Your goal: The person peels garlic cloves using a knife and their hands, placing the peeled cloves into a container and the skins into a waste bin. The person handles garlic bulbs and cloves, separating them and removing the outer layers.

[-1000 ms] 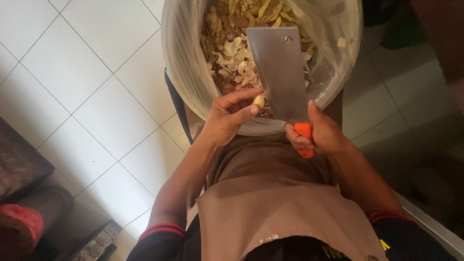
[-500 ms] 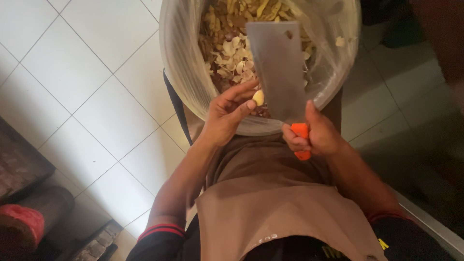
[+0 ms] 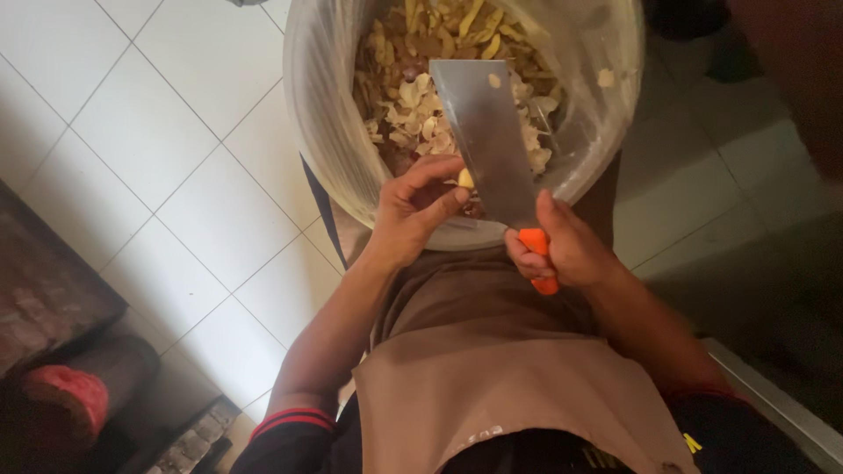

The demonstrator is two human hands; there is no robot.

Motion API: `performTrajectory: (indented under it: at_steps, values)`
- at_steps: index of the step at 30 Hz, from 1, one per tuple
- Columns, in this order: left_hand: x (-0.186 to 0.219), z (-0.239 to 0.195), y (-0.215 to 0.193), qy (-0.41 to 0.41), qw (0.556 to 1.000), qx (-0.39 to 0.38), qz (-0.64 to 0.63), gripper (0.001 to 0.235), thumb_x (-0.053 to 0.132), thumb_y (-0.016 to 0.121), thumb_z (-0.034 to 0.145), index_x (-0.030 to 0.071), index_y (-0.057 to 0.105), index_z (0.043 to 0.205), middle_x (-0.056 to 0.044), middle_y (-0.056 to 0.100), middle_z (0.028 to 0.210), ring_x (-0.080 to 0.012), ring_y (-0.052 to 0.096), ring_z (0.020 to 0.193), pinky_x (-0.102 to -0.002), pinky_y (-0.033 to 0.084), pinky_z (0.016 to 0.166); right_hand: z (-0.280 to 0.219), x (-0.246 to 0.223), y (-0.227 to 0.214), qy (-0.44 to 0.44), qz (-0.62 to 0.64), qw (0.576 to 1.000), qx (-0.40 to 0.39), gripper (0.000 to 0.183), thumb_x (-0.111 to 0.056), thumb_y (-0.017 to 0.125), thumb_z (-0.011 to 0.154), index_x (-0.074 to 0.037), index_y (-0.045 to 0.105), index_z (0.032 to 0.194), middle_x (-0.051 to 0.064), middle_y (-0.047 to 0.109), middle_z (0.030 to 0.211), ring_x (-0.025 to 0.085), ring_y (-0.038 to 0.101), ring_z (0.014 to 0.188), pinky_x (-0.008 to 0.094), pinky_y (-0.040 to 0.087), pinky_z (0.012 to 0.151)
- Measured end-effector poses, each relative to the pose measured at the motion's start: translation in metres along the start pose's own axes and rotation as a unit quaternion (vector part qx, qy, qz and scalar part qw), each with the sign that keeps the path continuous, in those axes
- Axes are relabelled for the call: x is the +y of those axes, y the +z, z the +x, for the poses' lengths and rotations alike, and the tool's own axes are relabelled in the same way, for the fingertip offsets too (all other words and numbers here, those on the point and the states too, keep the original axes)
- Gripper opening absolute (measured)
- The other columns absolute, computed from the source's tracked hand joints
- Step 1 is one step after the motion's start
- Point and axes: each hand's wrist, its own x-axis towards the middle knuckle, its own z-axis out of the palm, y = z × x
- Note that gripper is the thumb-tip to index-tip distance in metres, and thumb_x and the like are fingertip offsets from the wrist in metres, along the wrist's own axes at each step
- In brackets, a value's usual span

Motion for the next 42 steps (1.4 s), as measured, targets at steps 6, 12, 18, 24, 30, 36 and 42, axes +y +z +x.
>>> performTrajectory:
  at_steps: [6, 12, 18, 24, 30, 36, 42]
  values:
    - [0.003, 0.004, 0.001, -0.002, 0.999, -0.029, 0.041, 0.032, 0.0, 0.068, 0.104, 0.001, 0.066, 0.136, -0.008, 0.061, 0.136, -0.0147, 0.062, 0.119, -0.028, 0.053, 0.104, 0.0, -0.005, -0.008, -0.004, -0.01, 0.999, 0.04, 0.07, -0.069, 0.024, 0.099, -0.007, 0.051, 0.083, 0.001, 0.042, 0.053, 0.009, 0.035, 0.041, 0.026, 0.031, 0.037]
    - [0.005, 0.011, 0.004, -0.076, 0.997, -0.007, -0.015, 0.04, 0.006, 0.064, 0.103, 0.004, 0.059, 0.142, -0.005, 0.065, 0.133, -0.0126, 0.064, 0.11, -0.027, 0.055, 0.092, -0.002, -0.002, -0.024, -0.047, 0.064, 0.995, -0.063, 0.079, -0.073, 0.019, 0.11, -0.009, 0.047, 0.073, -0.001, 0.04, 0.058, 0.008, 0.035, 0.045, 0.024, 0.032, 0.042]
    - [-0.005, 0.019, 0.002, -0.127, 0.983, 0.002, -0.134, 0.022, 0.008, 0.063, 0.105, 0.001, 0.065, 0.125, -0.01, 0.072, 0.111, -0.0191, 0.073, 0.094, -0.031, 0.058, 0.077, -0.011, -0.012, -0.02, -0.051, -0.1, 0.993, -0.033, 0.075, -0.07, 0.027, 0.105, -0.005, 0.05, 0.075, -0.001, 0.043, 0.055, 0.008, 0.038, 0.042, 0.023, 0.034, 0.037]
    - [-0.005, 0.018, 0.005, -0.135, 0.986, -0.001, -0.098, 0.025, 0.007, 0.069, 0.101, -0.003, 0.067, 0.124, -0.01, 0.075, 0.103, -0.017, 0.072, 0.088, -0.028, 0.055, 0.074, -0.009, -0.028, -0.01, -0.064, -0.155, 0.986, -0.011, 0.087, -0.068, 0.031, 0.101, -0.002, 0.039, 0.156, -0.002, 0.045, 0.058, 0.006, 0.037, 0.044, 0.022, 0.034, 0.037]
    - [0.011, 0.016, 0.01, -0.127, 0.991, -0.021, 0.036, 0.03, 0.011, 0.068, 0.103, -0.004, 0.069, 0.129, -0.01, 0.075, 0.101, -0.0134, 0.07, 0.09, -0.026, 0.056, 0.08, -0.011, -0.02, -0.017, -0.09, -0.203, 0.975, 0.017, 0.073, -0.067, 0.029, 0.107, -0.005, 0.049, 0.075, -0.002, 0.047, 0.056, 0.005, 0.04, 0.044, 0.022, 0.033, 0.04]
    - [0.02, 0.013, 0.009, -0.051, 0.991, -0.052, 0.112, 0.032, 0.012, 0.069, 0.104, -0.002, 0.068, 0.132, -0.005, 0.07, 0.11, -0.0111, 0.066, 0.096, -0.025, 0.054, 0.086, -0.01, -0.012, -0.021, -0.028, -0.143, 0.989, 0.036, 0.073, -0.065, 0.027, 0.105, -0.007, 0.046, 0.064, -0.002, 0.041, 0.051, 0.007, 0.035, 0.039, 0.023, 0.03, 0.036]
    - [0.01, 0.015, 0.011, -0.063, 0.993, 0.01, 0.095, 0.026, 0.01, 0.073, 0.098, -0.001, 0.073, 0.122, -0.005, 0.072, 0.109, -0.0109, 0.068, 0.093, -0.025, 0.056, 0.08, -0.014, -0.016, -0.013, -0.061, -0.183, 0.981, 0.006, 0.076, -0.069, 0.025, 0.104, -0.008, 0.047, 0.063, -0.002, 0.043, 0.053, 0.006, 0.039, 0.042, 0.023, 0.033, 0.038]
